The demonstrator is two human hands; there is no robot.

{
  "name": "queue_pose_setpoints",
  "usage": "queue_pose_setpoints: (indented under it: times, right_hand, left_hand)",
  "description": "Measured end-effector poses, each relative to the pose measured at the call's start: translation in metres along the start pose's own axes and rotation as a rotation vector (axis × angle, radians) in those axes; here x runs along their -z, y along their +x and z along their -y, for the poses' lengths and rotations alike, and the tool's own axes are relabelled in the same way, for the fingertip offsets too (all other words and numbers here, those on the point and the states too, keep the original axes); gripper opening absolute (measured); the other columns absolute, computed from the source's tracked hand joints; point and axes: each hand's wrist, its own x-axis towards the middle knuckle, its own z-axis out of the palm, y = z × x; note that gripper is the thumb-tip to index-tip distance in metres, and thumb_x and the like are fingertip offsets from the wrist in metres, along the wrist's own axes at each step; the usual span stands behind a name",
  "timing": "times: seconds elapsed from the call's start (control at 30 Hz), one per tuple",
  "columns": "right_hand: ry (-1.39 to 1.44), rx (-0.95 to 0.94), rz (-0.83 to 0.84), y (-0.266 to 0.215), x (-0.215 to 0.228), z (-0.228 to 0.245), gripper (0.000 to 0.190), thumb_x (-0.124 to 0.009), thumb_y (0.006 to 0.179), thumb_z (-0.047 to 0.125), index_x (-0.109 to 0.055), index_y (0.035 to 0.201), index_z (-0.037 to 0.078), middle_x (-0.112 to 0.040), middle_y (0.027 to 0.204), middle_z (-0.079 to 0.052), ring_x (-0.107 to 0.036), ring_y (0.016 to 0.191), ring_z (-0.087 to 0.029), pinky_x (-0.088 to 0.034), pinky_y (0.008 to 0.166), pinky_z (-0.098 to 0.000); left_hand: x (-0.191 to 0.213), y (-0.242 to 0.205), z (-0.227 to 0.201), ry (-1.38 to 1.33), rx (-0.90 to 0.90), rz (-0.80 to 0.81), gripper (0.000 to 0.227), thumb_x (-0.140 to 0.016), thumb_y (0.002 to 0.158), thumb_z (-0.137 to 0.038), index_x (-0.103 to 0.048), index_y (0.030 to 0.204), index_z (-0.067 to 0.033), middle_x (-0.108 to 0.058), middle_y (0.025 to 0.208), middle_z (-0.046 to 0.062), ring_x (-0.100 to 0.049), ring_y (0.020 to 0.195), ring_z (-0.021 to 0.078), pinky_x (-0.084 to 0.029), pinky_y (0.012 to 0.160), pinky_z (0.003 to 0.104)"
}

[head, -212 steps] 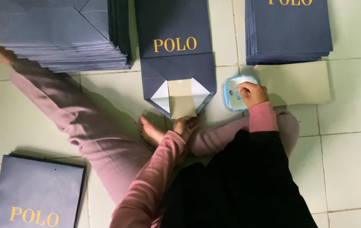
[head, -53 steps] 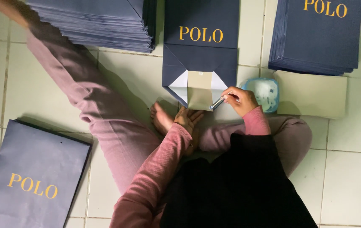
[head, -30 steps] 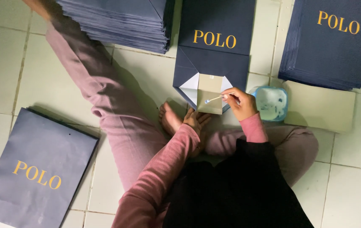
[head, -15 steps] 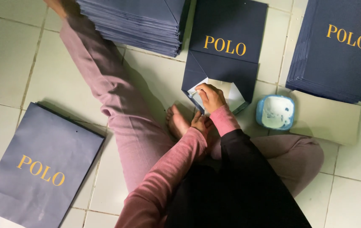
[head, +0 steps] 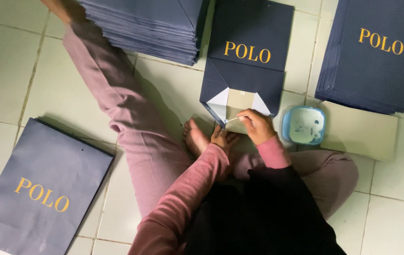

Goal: Apply glue to the bottom flaps of a paper bag and fold them to seal the bottom.

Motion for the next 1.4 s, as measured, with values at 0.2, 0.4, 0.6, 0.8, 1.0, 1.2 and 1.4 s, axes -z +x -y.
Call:
queue_pose_setpoints:
  times: [0.2,0.4,0.6,0.8,1.0,1.2,1.4]
  right_hand:
    - [0.029,-0.245,-0.452,-0.042,0.119,-0.040,0.014,-0.068,0.104,0.002,-0.075,0.115,0.007,-0.075,0.092,-0.013,-0.069,0.084,-0.017,-0.057,0.080,-0.0354]
    - [-0.199,-0.436,-0.498,-0.085,0.146,-0.127,0.010,-0.072,0.098,0.015,-0.077,0.107,0.019,-0.073,0.079,-0.003,-0.072,0.079,-0.018,-0.058,0.072,-0.0341]
    - [-0.352,-0.489,-0.326,-0.081,0.121,-0.172,0.014,-0.072,0.094,0.022,-0.079,0.104,0.030,-0.075,0.085,-0.002,-0.073,0.086,-0.026,-0.061,0.078,-0.0426]
    - [-0.368,-0.556,-0.268,-0.082,0.110,-0.191,0.017,-0.067,0.095,0.025,-0.077,0.106,0.032,-0.076,0.090,0.001,-0.073,0.090,-0.028,-0.060,0.083,-0.0447]
    - [-0.402,-0.560,-0.260,-0.088,0.109,-0.199,0.016,-0.068,0.093,0.025,-0.078,0.103,0.034,-0.075,0.082,-0.001,-0.074,0.086,-0.026,-0.061,0.081,-0.0431]
    - [-0.171,-0.565,-0.439,-0.083,0.124,-0.153,0.014,-0.069,0.095,0.018,-0.078,0.103,0.026,-0.073,0.075,-0.003,-0.073,0.080,-0.018,-0.060,0.076,-0.0364]
    - [0.154,-0.620,-0.535,-0.092,0.132,-0.125,0.013,-0.065,0.097,0.009,-0.075,0.105,0.007,-0.074,0.090,-0.018,-0.072,0.078,-0.019,-0.061,0.073,-0.0310]
  left_hand:
    - [-0.015,-0.034,-0.026,-0.038,0.010,0.015,0.055,-0.044,0.102,-0.009,-0.037,0.157,-0.0101,-0.052,0.139,0.037,-0.058,0.120,0.0562,-0.050,0.099,0.068]
    - [-0.015,-0.037,-0.032,-0.025,0.027,-0.006,0.050,-0.049,0.101,-0.010,-0.047,0.151,-0.0165,-0.057,0.135,0.034,-0.059,0.121,0.0547,-0.051,0.100,0.069]
    - [-0.010,-0.029,-0.032,-0.030,0.043,0.028,0.055,-0.049,0.101,-0.009,-0.042,0.154,-0.0183,-0.059,0.132,0.032,-0.061,0.120,0.0538,-0.050,0.102,0.067]
    - [0.007,-0.009,-0.020,-0.001,0.038,0.048,0.053,-0.047,0.102,-0.012,-0.042,0.154,-0.0210,-0.059,0.134,0.030,-0.060,0.123,0.0522,-0.048,0.104,0.068]
    - [0.001,-0.017,-0.025,-0.017,0.039,0.046,0.054,-0.047,0.102,-0.010,-0.041,0.154,-0.0203,-0.058,0.134,0.033,-0.059,0.123,0.0536,-0.050,0.103,0.068]
    - [-0.011,-0.035,-0.033,-0.047,0.021,0.019,0.055,-0.045,0.102,-0.007,-0.038,0.156,-0.0147,-0.054,0.138,0.037,-0.056,0.125,0.0566,-0.048,0.105,0.068]
    - [0.001,-0.017,-0.023,-0.035,0.033,0.045,0.053,-0.046,0.103,-0.011,-0.040,0.155,-0.0189,-0.059,0.134,0.032,-0.061,0.121,0.0539,-0.051,0.101,0.067]
